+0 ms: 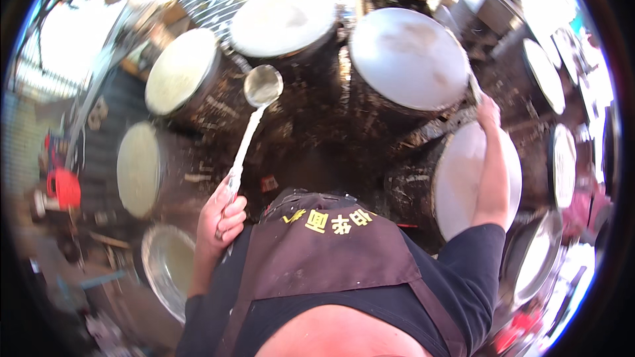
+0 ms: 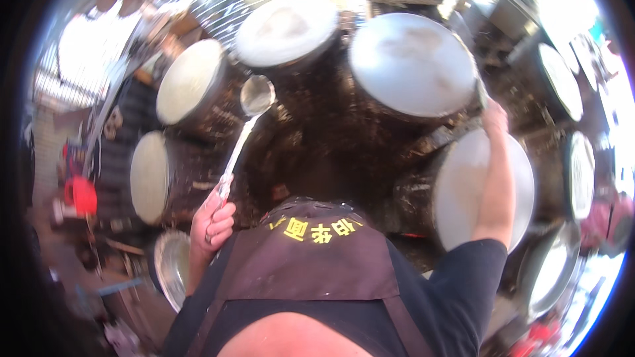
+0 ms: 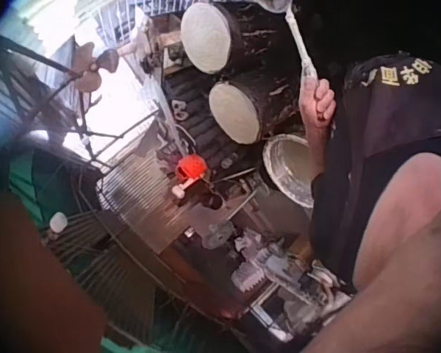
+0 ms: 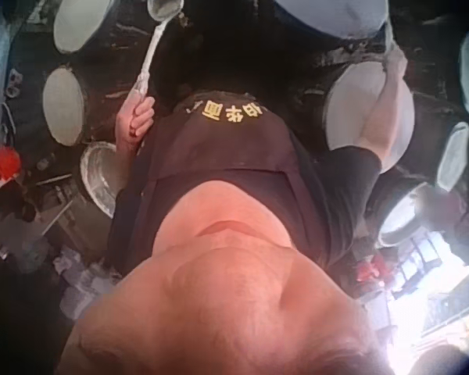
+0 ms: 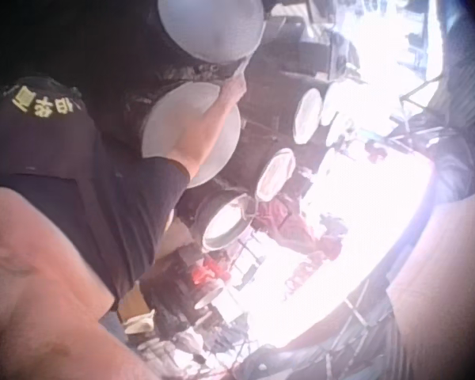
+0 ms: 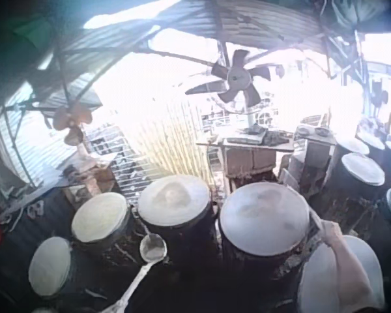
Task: The person ladles batter onto multiple hot griddles, spreads it into thin circles, and flips the crepes as they cook. Finished crepes are stacked on a nearby surface. The process is repeated continuously across several griddles.
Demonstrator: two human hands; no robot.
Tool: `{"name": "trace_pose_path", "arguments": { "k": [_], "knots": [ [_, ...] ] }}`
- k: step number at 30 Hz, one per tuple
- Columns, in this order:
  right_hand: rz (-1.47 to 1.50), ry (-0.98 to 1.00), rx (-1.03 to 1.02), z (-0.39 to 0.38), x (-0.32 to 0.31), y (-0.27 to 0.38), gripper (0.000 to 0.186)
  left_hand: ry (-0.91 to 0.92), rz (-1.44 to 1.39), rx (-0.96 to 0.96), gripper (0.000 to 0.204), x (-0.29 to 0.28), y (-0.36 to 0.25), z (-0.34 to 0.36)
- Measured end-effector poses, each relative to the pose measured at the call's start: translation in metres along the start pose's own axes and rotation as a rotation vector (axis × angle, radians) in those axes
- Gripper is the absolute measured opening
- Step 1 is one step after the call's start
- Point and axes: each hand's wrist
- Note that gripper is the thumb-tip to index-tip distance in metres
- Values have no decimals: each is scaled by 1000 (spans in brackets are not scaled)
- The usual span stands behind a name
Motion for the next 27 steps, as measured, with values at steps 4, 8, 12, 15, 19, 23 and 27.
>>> {"name": "trace_pose_path", "arguments": {
  "k": [4, 8, 12, 15, 19, 23, 27],
  "knots": [
    [165, -104, 27, -13, 7, 18, 49, 2, -11, 97, 28, -22, 9, -26],
    [522, 98, 392, -20, 25, 43, 48, -21, -48, 251, 34, -67, 17, -51],
    [994, -31, 368, -92, -11, 183, 28, -122, -71, 502, 34, -126, 37, -81],
    [1161, 127, 257, -172, -28, 281, 23, -337, -50, 759, 38, -175, 60, -104],
    [1327, 527, 42, -263, -11, 336, 24, -870, 227, 1044, 39, -305, 97, -138],
    [1226, 689, -161, -332, -27, 379, 37, -1525, 590, 704, 44, -420, 126, -166],
    [1129, 714, -322, -385, -73, 443, 46, -1593, 839, 581, 51, -504, 145, -152]
  ]
}}
Point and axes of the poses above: each hand's wrist, its own z-axis towards the middle knuckle, its own x-axis out of the palm, y = z × x, and after that the axes turned 14 degrees about -y, right-handed
